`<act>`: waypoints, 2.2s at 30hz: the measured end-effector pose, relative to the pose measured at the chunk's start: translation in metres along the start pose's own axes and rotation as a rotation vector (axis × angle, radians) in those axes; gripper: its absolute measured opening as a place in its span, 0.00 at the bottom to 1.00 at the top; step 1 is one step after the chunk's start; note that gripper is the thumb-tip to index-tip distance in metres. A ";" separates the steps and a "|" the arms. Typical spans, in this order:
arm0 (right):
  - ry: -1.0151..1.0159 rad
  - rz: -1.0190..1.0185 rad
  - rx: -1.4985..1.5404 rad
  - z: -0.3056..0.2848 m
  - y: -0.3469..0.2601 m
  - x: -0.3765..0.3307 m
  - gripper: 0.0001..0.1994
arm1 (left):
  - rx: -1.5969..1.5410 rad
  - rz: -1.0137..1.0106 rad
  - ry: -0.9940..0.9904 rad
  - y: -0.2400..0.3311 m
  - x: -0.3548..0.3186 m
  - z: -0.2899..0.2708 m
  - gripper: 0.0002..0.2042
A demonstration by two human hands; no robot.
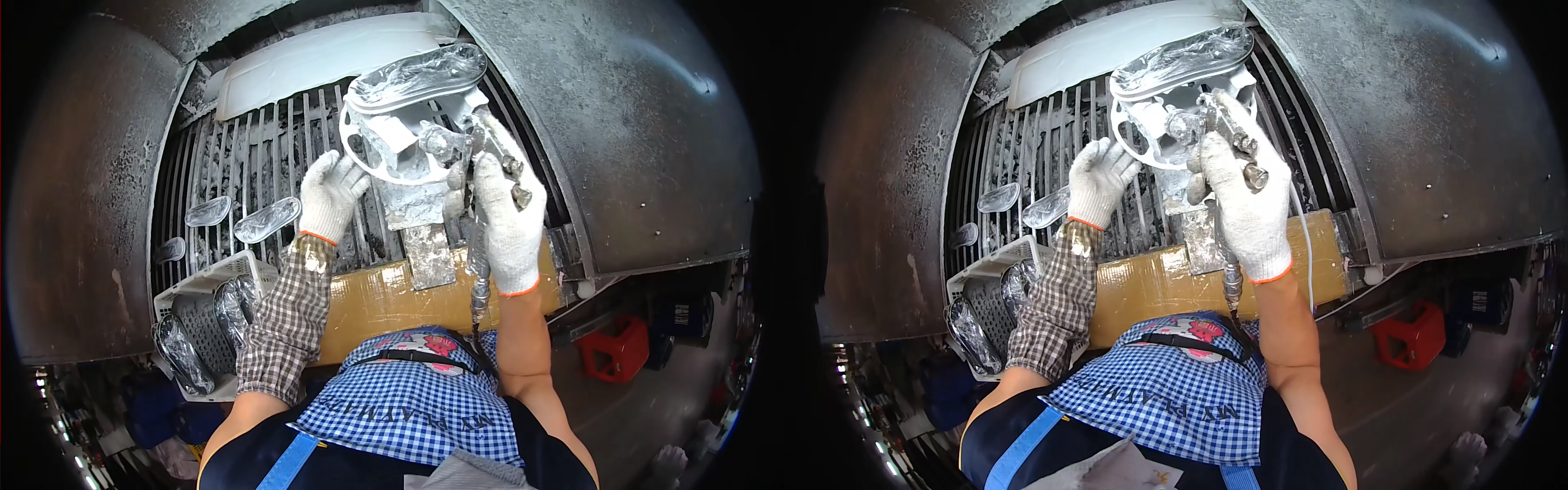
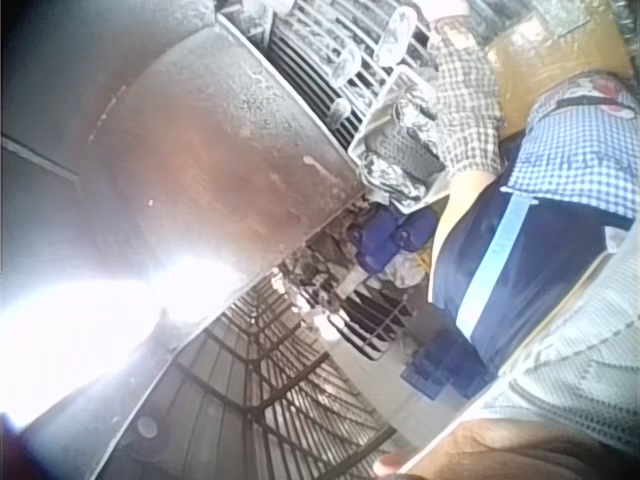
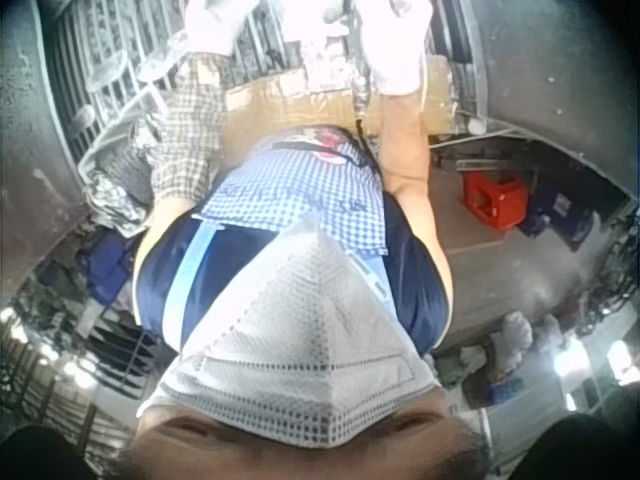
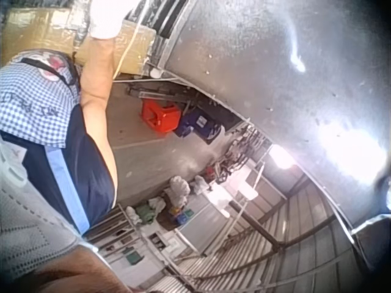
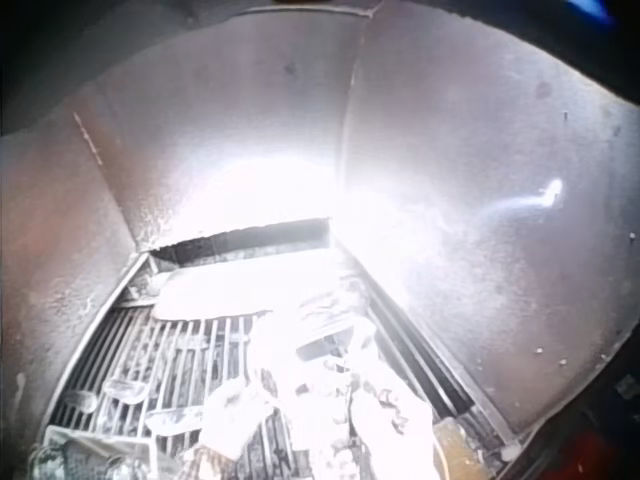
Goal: The person repeatedly picks up black plastic objects from a white basket and places them on a white rotating fixture. They then use a spray gun to apply a white coating to the objects while rotating them by hand. The person repeats this process for multiple items throughout the clip.
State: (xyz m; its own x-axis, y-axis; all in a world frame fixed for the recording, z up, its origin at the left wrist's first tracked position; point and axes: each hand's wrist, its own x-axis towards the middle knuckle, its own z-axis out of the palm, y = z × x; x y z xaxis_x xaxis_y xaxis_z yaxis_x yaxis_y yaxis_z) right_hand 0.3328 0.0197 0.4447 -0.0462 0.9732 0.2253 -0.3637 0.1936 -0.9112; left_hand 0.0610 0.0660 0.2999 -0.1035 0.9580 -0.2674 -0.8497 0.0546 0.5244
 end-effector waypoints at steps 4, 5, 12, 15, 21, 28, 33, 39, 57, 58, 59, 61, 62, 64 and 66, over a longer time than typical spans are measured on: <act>0.037 -0.028 -0.091 -0.006 0.001 0.004 0.24 | -0.012 -0.035 0.015 -0.021 -0.013 0.003 0.08; 0.048 -0.030 -0.111 -0.007 -0.002 0.005 0.23 | -0.015 -0.043 0.031 -0.027 -0.018 0.006 0.07; 0.109 -0.031 0.001 -0.013 -0.003 0.009 0.23 | -0.064 -0.123 0.045 -0.050 -0.030 0.005 0.18; 0.142 -0.034 0.045 -0.017 -0.006 0.008 0.23 | -0.068 -0.133 0.008 -0.054 -0.034 0.005 0.20; 0.183 -0.033 0.028 -0.028 -0.008 0.006 0.23 | -0.081 -0.173 -0.021 -0.062 -0.040 0.010 0.21; 0.303 -0.150 -0.129 -0.033 -0.012 -0.001 0.24 | -0.099 -0.183 -0.065 -0.069 -0.047 0.031 0.21; 0.174 -0.034 -0.066 -0.028 -0.023 -0.014 0.24 | -0.097 -0.189 -0.057 -0.067 -0.042 0.022 0.20; 0.214 -0.061 -0.059 -0.031 -0.020 -0.008 0.24 | -0.112 -0.174 -0.034 -0.062 -0.039 0.014 0.18; 0.279 -0.046 -0.078 -0.042 -0.037 -0.027 0.25 | -0.080 -0.069 -0.113 -0.032 -0.037 0.002 0.26; 0.233 -0.043 -0.111 -0.044 -0.035 -0.031 0.24 | -0.098 -0.073 -0.103 -0.031 -0.037 0.002 0.27; 0.242 -0.052 -0.113 -0.045 -0.034 -0.031 0.24 | -0.085 -0.066 -0.100 -0.029 -0.037 0.003 0.26; 0.258 -0.070 -0.119 -0.045 -0.032 -0.032 0.24 | -0.059 -0.051 -0.094 -0.025 -0.037 0.005 0.25; 0.265 -0.063 -0.090 -0.044 -0.033 -0.032 0.24 | -0.056 -0.032 -0.119 -0.024 -0.035 0.003 0.21; 0.270 -0.068 -0.073 -0.045 -0.033 -0.030 0.24 | -0.067 -0.029 -0.117 -0.020 -0.031 -0.004 0.19; 0.277 -0.066 -0.064 -0.049 -0.035 -0.030 0.24 | -0.069 -0.027 -0.118 -0.016 -0.031 -0.004 0.16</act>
State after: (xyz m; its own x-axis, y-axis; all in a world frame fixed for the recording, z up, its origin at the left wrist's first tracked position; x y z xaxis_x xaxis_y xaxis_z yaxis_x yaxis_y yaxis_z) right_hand 0.3929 -0.0099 0.4533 0.2345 0.9533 0.1904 -0.2975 0.2569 -0.9195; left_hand 0.0763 0.0347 0.2964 -0.0218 0.9831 -0.1816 -0.8855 0.0653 0.4600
